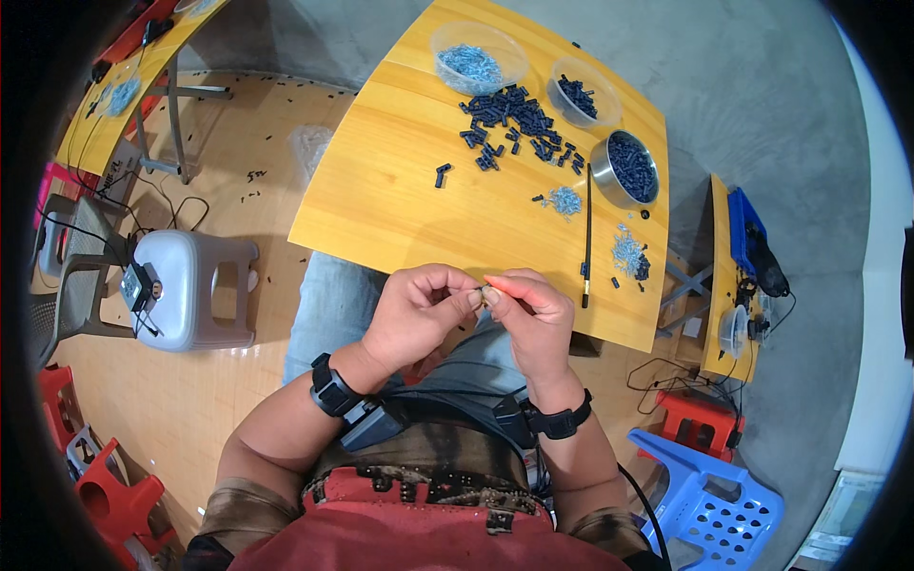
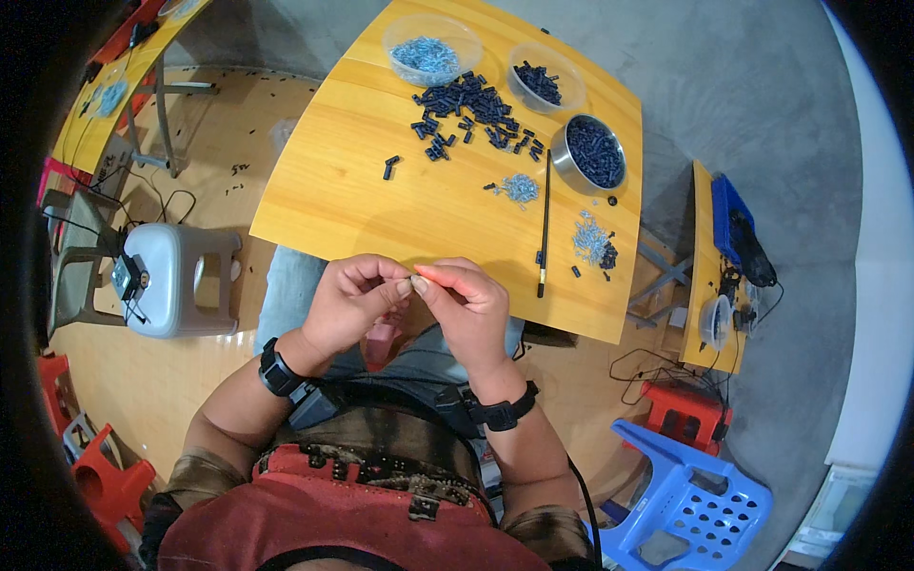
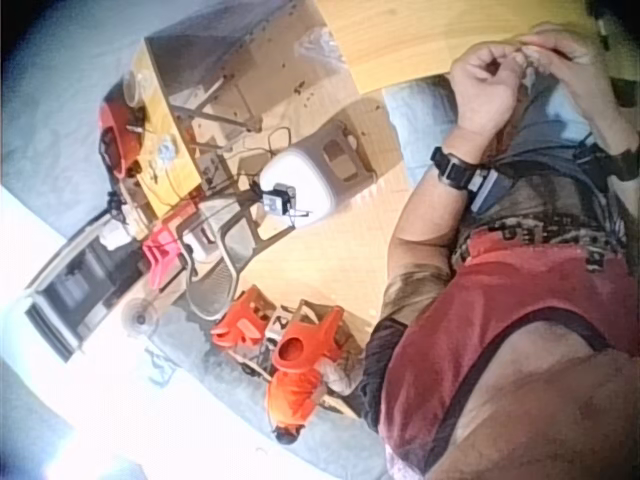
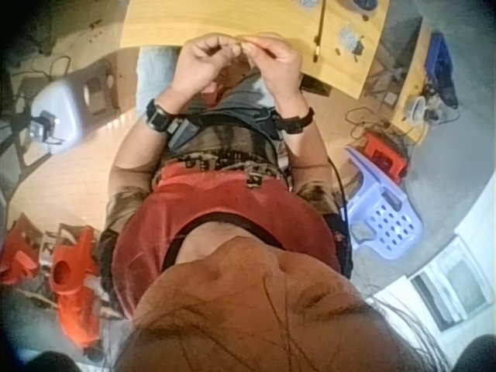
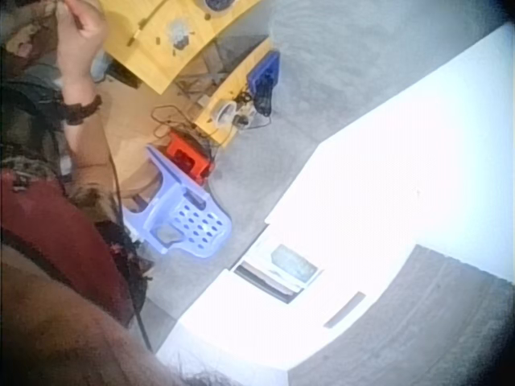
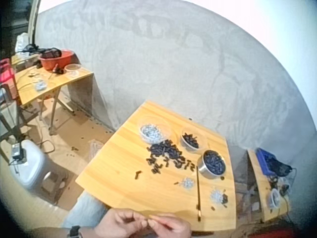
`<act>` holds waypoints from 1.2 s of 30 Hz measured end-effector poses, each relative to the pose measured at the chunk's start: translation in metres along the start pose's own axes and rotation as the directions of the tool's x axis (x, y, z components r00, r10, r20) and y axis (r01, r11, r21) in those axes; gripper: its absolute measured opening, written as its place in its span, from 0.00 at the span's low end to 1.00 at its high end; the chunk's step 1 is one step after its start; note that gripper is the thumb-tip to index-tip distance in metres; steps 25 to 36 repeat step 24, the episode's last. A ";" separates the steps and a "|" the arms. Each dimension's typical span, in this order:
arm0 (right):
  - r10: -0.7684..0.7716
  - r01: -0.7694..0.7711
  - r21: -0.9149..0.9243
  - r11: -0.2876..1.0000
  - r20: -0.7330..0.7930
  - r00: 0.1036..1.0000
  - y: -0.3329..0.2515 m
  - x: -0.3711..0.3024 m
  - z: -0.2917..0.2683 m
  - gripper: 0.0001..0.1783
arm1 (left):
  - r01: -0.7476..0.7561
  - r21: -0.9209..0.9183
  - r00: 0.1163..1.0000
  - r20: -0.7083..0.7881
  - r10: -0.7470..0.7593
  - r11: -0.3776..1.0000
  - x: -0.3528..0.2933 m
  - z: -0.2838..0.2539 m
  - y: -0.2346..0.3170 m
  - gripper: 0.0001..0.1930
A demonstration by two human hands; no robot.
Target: Assembling small plastic and metal components at a workbench.
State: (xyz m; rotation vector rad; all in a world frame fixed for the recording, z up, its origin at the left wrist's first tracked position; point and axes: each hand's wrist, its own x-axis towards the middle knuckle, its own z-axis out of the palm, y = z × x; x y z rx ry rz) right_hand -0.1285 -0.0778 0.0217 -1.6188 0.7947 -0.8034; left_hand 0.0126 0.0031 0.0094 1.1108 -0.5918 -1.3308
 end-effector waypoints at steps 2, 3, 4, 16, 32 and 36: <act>0.021 -0.020 0.028 0.999 -0.019 1.000 0.001 -0.001 0.001 0.06 | 0.015 0.025 1.000 0.001 -0.015 1.000 0.002 0.000 0.001 0.06; 0.043 -0.041 0.060 0.997 -0.032 0.999 0.001 -0.001 0.002 0.06 | 0.014 0.026 1.000 -0.001 -0.014 1.000 0.002 0.000 0.001 0.06; 0.042 -0.040 0.061 0.997 -0.031 0.999 0.003 -0.001 0.002 0.06 | 0.022 -0.019 1.000 0.009 -0.021 1.000 0.003 0.001 0.001 0.06; -0.291 0.288 -0.337 0.896 0.042 0.956 0.005 -0.004 0.004 0.22 | 0.172 -0.277 0.985 0.045 -0.166 0.945 0.008 0.001 -0.004 0.05; -0.301 0.290 -0.456 0.842 0.050 0.952 0.003 -0.009 0.004 0.22 | 0.309 -0.412 0.951 0.114 -0.288 0.857 0.006 -0.004 -0.005 0.10; -0.301 0.290 -0.456 0.842 0.050 0.952 0.003 -0.009 0.004 0.22 | 0.309 -0.412 0.951 0.114 -0.288 0.857 0.006 -0.004 -0.005 0.10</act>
